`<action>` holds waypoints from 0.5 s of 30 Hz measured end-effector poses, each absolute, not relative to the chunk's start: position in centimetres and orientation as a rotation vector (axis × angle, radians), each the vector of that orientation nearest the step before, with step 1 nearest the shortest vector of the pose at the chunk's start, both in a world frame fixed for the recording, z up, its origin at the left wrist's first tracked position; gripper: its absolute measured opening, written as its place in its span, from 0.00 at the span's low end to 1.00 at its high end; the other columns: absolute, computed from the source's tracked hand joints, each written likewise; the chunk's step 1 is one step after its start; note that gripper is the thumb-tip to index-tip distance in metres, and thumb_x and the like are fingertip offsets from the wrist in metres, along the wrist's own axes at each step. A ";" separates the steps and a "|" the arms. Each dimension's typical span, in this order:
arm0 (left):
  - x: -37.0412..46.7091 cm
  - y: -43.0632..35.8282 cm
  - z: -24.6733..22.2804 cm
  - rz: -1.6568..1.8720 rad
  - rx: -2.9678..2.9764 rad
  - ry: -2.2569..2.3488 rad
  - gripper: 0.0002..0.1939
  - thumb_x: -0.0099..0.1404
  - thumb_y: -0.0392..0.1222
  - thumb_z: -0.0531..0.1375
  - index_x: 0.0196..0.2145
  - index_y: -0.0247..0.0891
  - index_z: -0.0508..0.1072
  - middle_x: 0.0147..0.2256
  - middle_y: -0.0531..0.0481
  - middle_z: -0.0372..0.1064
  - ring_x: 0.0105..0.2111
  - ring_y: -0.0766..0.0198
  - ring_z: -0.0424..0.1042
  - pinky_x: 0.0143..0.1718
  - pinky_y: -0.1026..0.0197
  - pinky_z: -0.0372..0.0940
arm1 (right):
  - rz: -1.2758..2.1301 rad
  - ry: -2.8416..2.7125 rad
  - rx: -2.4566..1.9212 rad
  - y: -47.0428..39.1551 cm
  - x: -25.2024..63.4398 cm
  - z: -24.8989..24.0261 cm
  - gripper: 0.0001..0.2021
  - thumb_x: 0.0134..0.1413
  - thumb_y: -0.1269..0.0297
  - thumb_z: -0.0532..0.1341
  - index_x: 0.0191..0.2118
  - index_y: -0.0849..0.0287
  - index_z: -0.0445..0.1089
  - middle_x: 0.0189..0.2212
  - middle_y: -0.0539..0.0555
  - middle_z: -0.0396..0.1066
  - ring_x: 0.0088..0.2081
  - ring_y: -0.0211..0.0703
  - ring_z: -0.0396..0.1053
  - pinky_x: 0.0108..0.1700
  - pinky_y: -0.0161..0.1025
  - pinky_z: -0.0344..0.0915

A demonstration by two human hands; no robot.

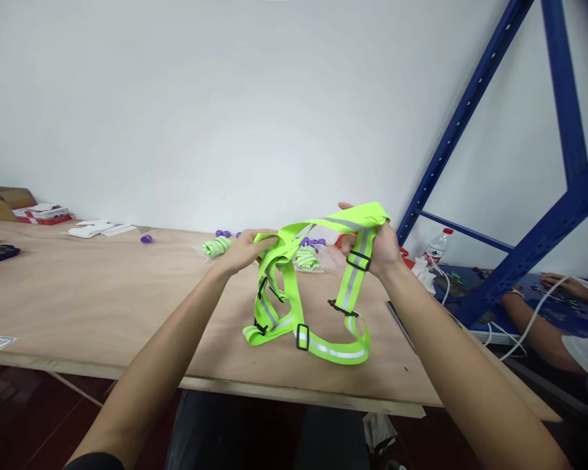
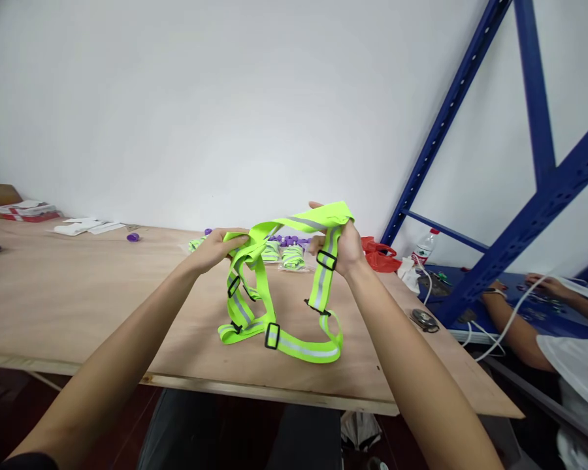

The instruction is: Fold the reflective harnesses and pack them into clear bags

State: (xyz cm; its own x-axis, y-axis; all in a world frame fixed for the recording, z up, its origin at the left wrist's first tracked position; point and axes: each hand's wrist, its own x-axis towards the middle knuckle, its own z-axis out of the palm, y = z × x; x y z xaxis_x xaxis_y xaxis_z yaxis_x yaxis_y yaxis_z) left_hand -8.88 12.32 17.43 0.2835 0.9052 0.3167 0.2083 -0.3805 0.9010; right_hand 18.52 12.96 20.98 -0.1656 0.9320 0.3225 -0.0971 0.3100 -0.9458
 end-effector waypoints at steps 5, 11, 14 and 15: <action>-10.6 11.8 18.8 1.314 1.842 1.143 0.23 0.63 0.56 0.59 0.45 0.34 0.79 0.38 0.44 0.78 0.33 0.57 0.74 0.28 0.61 0.70 | 0.848 -1.477 -1.048 14.2 22.3 18.4 0.20 0.44 0.57 0.54 0.42 0.59 0.73 0.15 0.47 0.65 0.12 0.34 0.47 0.16 0.35 0.43; -12.2 11.0 21.1 1.586 2.068 1.310 0.15 0.63 0.48 0.58 0.34 0.37 0.81 0.39 0.45 0.79 0.42 0.54 0.75 0.42 0.60 0.67 | 0.540 -1.865 -1.387 14.7 24.8 15.3 0.15 0.51 0.54 0.59 0.35 0.60 0.76 0.12 0.47 0.60 0.19 0.40 0.59 0.22 0.35 0.52; -11.9 11.3 21.3 1.712 2.042 1.354 0.13 0.61 0.47 0.58 0.30 0.37 0.79 0.37 0.45 0.78 0.39 0.55 0.74 0.40 0.59 0.66 | 0.628 -2.051 -1.487 14.6 24.3 14.1 0.18 0.54 0.48 0.60 0.32 0.60 0.77 0.14 0.49 0.64 0.21 0.42 0.63 0.24 0.36 0.56; -11.7 11.4 21.2 1.735 2.027 1.386 0.12 0.60 0.46 0.58 0.28 0.37 0.78 0.34 0.46 0.77 0.37 0.56 0.74 0.38 0.59 0.65 | 0.635 -2.082 -1.496 14.6 23.9 13.8 0.19 0.55 0.48 0.60 0.33 0.60 0.77 0.17 0.51 0.67 0.22 0.43 0.66 0.25 0.37 0.58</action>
